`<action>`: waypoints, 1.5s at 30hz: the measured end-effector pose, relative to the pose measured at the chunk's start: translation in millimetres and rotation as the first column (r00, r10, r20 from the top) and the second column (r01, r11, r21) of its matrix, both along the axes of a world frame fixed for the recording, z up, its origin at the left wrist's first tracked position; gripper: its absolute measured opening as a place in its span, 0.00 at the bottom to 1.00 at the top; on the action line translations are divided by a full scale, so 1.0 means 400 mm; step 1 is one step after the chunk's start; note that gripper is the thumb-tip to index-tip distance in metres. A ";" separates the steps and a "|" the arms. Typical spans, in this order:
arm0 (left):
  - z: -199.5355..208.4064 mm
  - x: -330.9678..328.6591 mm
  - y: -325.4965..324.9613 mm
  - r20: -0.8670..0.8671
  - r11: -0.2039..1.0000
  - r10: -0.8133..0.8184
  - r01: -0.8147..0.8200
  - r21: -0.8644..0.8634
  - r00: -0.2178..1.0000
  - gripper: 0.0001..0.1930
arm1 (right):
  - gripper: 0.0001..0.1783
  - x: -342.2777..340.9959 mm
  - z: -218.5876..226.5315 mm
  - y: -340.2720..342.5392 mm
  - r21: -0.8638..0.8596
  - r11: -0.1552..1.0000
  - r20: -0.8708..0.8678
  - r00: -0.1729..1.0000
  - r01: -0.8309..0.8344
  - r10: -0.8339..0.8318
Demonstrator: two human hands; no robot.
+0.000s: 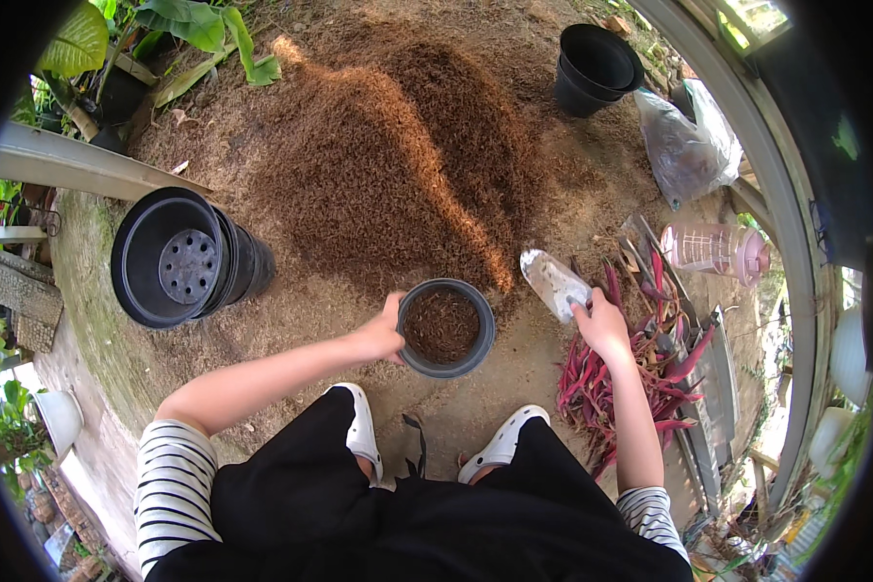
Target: The person scoops soil from a large pile on the ground using a small hand trowel and transfers it into a black plastic plant pot. They repeatedly fill the pot with soil, occasionally using their hand to level the contents.
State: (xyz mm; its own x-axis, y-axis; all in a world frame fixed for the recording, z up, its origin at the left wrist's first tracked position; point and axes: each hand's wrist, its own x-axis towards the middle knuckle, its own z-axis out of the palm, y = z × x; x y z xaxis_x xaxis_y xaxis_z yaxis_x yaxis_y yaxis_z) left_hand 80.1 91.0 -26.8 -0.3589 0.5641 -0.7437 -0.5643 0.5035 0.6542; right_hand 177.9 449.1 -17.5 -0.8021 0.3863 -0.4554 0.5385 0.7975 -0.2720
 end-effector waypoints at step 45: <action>-0.084 0.109 -0.041 0.172 0.941 0.325 -0.336 0.041 0.930 0.33 | 0.21 0.058 0.015 -0.074 -0.553 0.832 -0.036 0.997 0.040 -0.071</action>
State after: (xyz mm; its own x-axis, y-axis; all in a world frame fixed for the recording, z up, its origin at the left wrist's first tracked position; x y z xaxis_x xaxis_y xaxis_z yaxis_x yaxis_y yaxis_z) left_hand 123.6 74.4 -60.4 -0.4129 0.4859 -0.7704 -0.7912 0.2277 0.5676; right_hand 201.3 419.6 -11.6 -0.8158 0.1281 -0.5640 0.5495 0.4759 -0.6867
